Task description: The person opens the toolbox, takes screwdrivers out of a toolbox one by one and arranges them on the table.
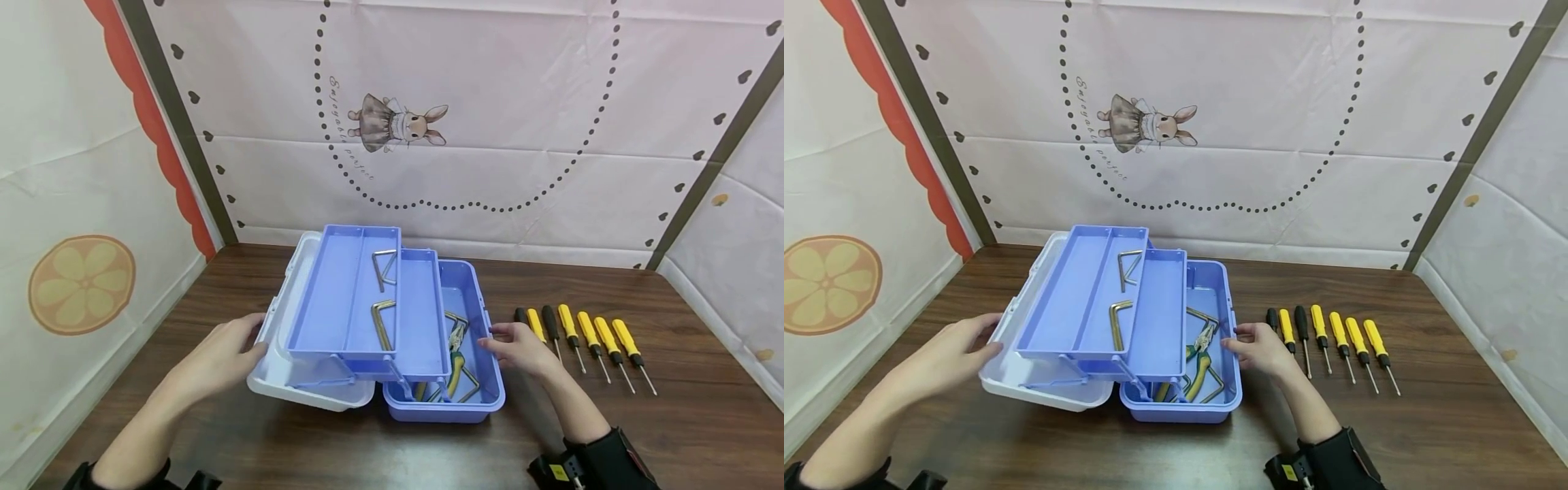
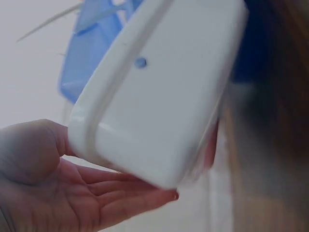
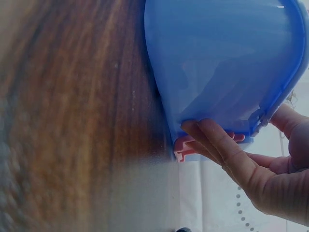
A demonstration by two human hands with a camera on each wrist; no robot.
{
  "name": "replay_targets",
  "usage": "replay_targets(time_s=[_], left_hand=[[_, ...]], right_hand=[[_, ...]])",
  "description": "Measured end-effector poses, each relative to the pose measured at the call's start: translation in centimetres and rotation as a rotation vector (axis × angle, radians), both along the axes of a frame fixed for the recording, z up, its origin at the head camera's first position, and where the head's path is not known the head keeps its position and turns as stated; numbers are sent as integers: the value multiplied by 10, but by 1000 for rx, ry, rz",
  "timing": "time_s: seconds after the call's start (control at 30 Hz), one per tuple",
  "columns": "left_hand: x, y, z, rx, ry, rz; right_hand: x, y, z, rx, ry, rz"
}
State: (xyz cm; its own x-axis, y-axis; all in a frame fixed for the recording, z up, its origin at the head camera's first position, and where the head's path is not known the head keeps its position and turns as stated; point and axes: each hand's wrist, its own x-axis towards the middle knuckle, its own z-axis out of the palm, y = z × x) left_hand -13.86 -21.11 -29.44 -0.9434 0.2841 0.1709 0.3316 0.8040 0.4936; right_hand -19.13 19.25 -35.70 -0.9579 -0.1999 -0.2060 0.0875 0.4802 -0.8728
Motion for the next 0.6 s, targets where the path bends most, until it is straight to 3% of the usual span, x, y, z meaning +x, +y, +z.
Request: replay_targets(time_s=[0.2, 0.4, 0.6], left_hand=[[10, 21, 22, 132, 41, -23], [17, 51, 34, 209, 117, -25], [23, 81, 39, 220, 271, 16]], right_hand=[[-1, 1, 0, -17, 0, 4], [0, 2, -1, -19, 6, 3], [-1, 1, -2, -17, 2, -3]])
